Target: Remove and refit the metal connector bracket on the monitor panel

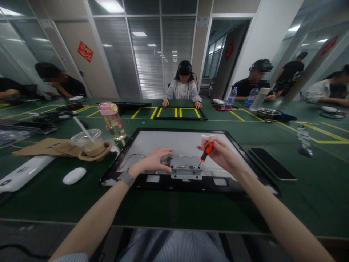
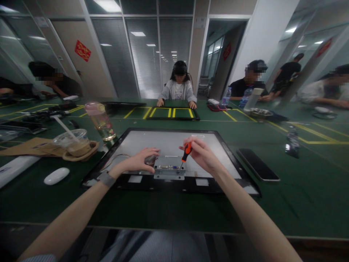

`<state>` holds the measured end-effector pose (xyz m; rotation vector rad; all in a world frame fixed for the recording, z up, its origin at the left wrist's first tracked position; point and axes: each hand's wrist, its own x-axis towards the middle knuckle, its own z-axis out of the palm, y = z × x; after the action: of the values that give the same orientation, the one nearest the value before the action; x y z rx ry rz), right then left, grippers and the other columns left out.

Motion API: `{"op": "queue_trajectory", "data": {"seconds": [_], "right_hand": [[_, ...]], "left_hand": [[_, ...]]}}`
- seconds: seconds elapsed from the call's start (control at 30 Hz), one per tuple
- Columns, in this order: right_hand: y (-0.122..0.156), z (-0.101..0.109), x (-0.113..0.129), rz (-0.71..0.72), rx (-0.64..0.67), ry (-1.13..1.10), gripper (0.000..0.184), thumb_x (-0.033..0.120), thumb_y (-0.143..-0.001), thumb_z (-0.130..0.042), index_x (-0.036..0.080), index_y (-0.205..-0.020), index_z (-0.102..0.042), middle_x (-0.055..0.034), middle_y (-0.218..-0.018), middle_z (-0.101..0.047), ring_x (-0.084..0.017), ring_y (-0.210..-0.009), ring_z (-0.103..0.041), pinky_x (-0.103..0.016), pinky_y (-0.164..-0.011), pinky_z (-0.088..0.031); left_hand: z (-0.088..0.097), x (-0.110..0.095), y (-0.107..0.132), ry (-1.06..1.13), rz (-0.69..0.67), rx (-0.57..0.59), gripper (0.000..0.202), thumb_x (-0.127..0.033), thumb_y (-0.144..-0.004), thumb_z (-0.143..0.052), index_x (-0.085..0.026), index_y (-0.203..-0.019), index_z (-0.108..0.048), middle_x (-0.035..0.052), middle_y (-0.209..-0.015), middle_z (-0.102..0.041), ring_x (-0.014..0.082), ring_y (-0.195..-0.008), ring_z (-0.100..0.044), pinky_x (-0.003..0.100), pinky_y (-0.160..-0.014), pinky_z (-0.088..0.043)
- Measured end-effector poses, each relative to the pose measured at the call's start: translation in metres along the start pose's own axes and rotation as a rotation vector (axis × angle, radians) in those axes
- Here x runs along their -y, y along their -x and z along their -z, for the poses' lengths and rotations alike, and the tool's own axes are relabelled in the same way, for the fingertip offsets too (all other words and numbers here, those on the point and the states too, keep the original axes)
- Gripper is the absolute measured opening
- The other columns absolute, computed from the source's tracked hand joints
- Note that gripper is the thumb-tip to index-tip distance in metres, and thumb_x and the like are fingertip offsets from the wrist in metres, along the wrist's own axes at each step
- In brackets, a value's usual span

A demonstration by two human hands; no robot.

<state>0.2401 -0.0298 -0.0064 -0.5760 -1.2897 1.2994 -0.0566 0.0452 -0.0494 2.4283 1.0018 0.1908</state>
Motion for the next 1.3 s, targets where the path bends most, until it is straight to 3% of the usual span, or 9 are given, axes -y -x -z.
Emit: {"op": "queue_trajectory", "data": {"seconds": [0.17,0.4,0.57,0.77,1.1,1.3], "right_hand": [[-0.0006,0.0033,-0.0021,-0.047,-0.004,-0.064,0.017,0.045,-0.086,-0.070,0.032,-0.097,-0.071,0.0007,-0.085,-0.070,-0.018,-0.085,-0.067,-0.048,-0.105,-0.045],[0.0000,0.0037,0.0009,-0.021,-0.008,0.066,0.023,0.039,-0.082,-0.076,0.031,-0.103,-0.071,-0.0021,-0.097,-0.074,-0.022,-0.095,-0.068,-0.046,-0.097,-0.049],[-0.0004,0.0066,-0.0012,0.070,-0.067,0.131,0.018,0.033,-0.074,-0.084,0.032,-0.089,-0.074,0.0021,-0.090,-0.070,-0.019,-0.086,-0.066,-0.046,-0.100,-0.047],[-0.0002,0.0036,-0.0001,0.012,-0.051,0.045,0.019,0.045,-0.082,-0.075,0.031,-0.094,-0.076,-0.0024,-0.102,-0.074,-0.023,-0.099,-0.067,-0.048,-0.104,-0.044],[-0.0009,0.0024,-0.0009,0.052,-0.067,0.017,0.014,0.033,-0.070,-0.087,0.030,-0.076,-0.074,0.0031,-0.085,-0.066,-0.016,-0.084,-0.063,-0.047,-0.106,-0.045],[0.0004,0.0025,-0.0020,-0.017,-0.017,-0.046,0.018,0.041,-0.083,-0.075,0.031,-0.098,-0.074,-0.0001,-0.091,-0.072,-0.019,-0.092,-0.067,-0.048,-0.106,-0.044]], "left_hand": [[0.0003,-0.0001,-0.0001,-0.011,0.003,0.004,0.079,-0.064,-0.071,-0.076,-0.027,-0.137,-0.053,0.0083,-0.160,-0.036,0.0320,-0.152,-0.023,0.051,-0.125,-0.010],[-0.0017,0.0037,-0.0008,-0.019,-0.007,-0.003,0.078,-0.065,-0.071,-0.076,-0.027,-0.136,-0.054,0.0079,-0.159,-0.037,0.0317,-0.151,-0.024,0.052,-0.125,-0.009],[-0.0026,0.0060,-0.0007,-0.015,-0.018,-0.009,0.079,-0.066,-0.071,-0.075,-0.028,-0.136,-0.054,0.0073,-0.160,-0.036,0.0314,-0.151,-0.024,0.051,-0.126,-0.009],[-0.0011,0.0023,-0.0003,-0.015,-0.004,0.007,0.078,-0.065,-0.072,-0.075,-0.027,-0.137,-0.053,0.0074,-0.160,-0.035,0.0315,-0.151,-0.024,0.053,-0.125,-0.006],[-0.0018,0.0047,-0.0003,-0.007,-0.013,0.000,0.078,-0.066,-0.072,-0.075,-0.029,-0.137,-0.053,0.0060,-0.160,-0.035,0.0306,-0.152,-0.023,0.051,-0.126,-0.007],[-0.0003,0.0004,0.0003,-0.018,0.004,-0.006,0.076,-0.061,-0.072,-0.077,-0.028,-0.137,-0.053,0.0064,-0.160,-0.036,0.0302,-0.151,-0.025,0.050,-0.126,-0.008]]}}
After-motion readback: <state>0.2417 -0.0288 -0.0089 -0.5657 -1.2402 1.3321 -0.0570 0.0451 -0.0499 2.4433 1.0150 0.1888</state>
